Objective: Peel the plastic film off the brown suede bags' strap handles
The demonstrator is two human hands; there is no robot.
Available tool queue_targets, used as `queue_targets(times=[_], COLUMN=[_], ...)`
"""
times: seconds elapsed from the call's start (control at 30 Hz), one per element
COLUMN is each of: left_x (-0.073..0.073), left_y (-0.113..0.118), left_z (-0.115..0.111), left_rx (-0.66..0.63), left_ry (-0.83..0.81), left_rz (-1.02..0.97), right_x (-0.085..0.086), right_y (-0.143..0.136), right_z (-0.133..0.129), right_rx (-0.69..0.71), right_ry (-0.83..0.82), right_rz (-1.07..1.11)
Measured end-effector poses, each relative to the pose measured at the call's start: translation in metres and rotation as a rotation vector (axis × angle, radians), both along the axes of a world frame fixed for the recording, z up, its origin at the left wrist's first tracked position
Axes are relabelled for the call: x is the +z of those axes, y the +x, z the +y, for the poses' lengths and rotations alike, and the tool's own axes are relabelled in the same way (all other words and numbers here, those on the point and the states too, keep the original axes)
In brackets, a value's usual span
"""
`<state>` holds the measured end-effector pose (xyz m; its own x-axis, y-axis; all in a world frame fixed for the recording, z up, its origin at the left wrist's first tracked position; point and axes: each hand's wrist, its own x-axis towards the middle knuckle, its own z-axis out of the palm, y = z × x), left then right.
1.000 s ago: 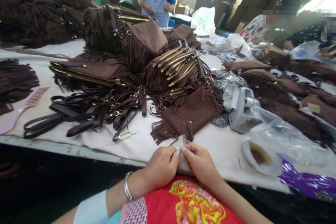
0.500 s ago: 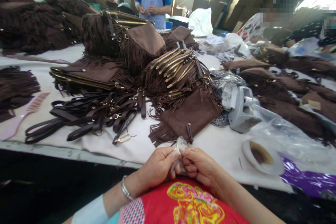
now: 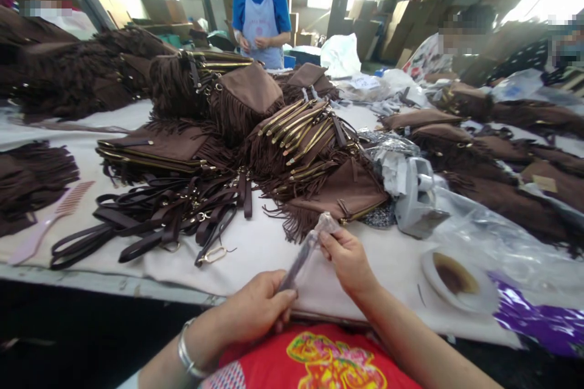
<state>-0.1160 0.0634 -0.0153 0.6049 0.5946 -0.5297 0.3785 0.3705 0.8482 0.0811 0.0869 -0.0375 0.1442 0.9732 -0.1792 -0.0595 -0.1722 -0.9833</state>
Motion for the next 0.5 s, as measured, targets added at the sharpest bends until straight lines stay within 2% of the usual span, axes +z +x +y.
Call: queue_targets(times=[0.03,0.1,0.17,0.23,0.3,0.37,0.4,0.47,0.5], left_x=[0.002,0.004,0.006,0.007,0.009,0.011,0.011,0.010,0.007], left_y=[-0.009,-0.030,-0.056,-0.080,-0.094,-0.092,-0.085,-0.062,-0.048], left_z=[0.003,0.012,0.023,0.033,0.038,0.038,0.037,0.036,0.038], left_rx=[0.002,0.014,0.021,0.084,0.223,0.344,0.378,0.362,0.329], left_ry=[0.009,0.024,0.127,0.353,0.637,0.937,1.076,1.269,1.293], left_rz=[0.048,0.160,0.319,0.530,0.795,0.998,1.024,0.890,0.768], right_x=[-0.001,-0.003,-0.003,-0.002,0.001,0.003,0.004,0.005,0.004], right_y=[0.001,0.002,0.006,0.015,0.029,0.041,0.046,0.050,0.050], right_z=[0.001,-0.004,-0.017,-0.027,-0.029,-0.022,-0.018,-0.010,-0.009], right_rx=[0.038,0.197,0.344,0.345,0.263,0.252,0.295,0.420,0.460], right_ry=[-0.023,-0.145,-0.243,-0.160,0.080,0.313,0.382,0.422,0.407], right_rz=[-0.034,-0.122,-0.264,-0.446,-0.662,-0.884,-0.993,-1.204,-1.297])
